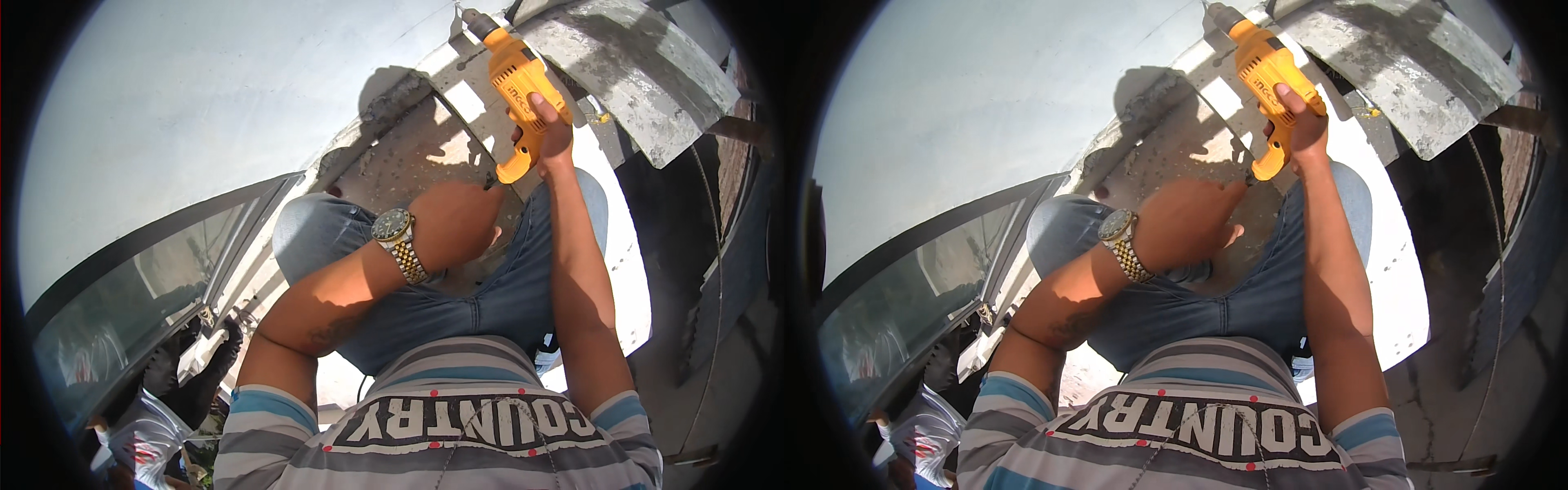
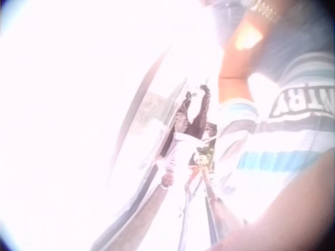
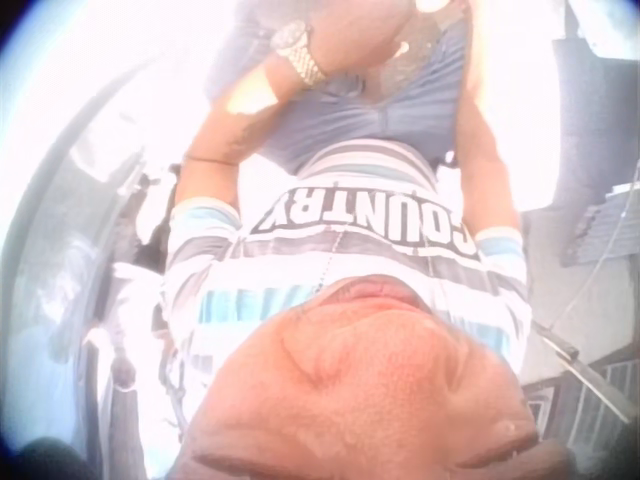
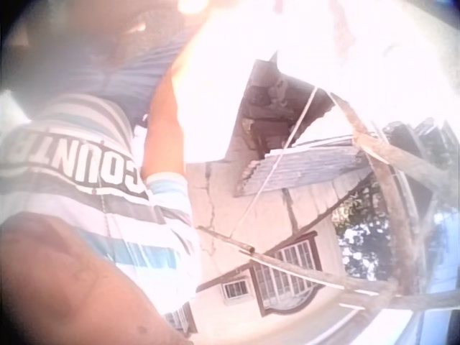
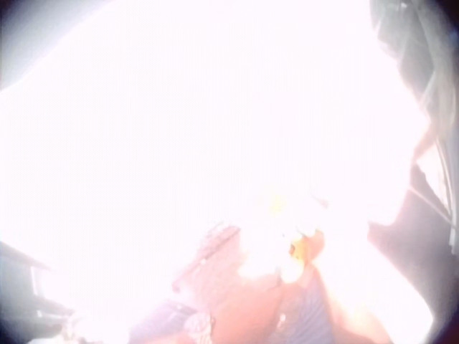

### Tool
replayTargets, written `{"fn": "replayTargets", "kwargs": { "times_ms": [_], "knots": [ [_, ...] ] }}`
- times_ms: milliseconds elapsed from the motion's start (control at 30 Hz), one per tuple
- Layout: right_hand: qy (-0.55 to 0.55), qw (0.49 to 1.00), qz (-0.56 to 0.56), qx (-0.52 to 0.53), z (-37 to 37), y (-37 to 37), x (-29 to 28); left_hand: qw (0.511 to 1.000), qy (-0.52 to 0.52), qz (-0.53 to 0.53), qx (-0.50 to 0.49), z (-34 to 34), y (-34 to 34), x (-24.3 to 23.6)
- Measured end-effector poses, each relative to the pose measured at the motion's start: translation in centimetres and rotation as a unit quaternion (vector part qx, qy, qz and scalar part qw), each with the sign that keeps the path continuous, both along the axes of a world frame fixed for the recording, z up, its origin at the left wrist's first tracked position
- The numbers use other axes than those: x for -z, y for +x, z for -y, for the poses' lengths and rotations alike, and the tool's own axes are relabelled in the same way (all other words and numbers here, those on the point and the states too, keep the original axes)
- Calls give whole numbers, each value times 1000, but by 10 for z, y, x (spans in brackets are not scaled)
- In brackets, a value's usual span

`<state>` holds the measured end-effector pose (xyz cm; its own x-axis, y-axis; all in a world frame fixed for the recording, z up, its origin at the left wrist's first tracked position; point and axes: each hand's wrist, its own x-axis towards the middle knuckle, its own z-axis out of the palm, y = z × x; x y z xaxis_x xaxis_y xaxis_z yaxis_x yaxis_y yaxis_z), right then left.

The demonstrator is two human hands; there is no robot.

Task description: Drilling holes into a white wall panel using a power drill.

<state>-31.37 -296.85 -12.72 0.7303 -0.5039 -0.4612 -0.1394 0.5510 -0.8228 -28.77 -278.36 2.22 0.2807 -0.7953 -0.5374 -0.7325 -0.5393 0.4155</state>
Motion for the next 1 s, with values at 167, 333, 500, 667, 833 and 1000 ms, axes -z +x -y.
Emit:
{"fn": "replayTargets", "kwargs": {
  "times_ms": [167,333,500,667,833,1000],
  "knots": [
    [7,1000,0,-2,2,1,2,1000,11,-10,13,2,-4,2],
    [12,1000,-15,-3,1,1,2,999,-12,-20,27,1,-4,-2],
    [13,1000,-10,-3,2,2,3,999,-3,-28,28,3,-4,-3],
    [11,1000,-10,-1,2,3,2,999,-8,-31,28,4,-3,-2],
    [16,1000,-16,-8,3,3,1,999,1,-33,23,6,-3,-1],
    [8,1000,-10,-6,2,4,1,999,1,-34,25,5,-3,2]
  ]
}}
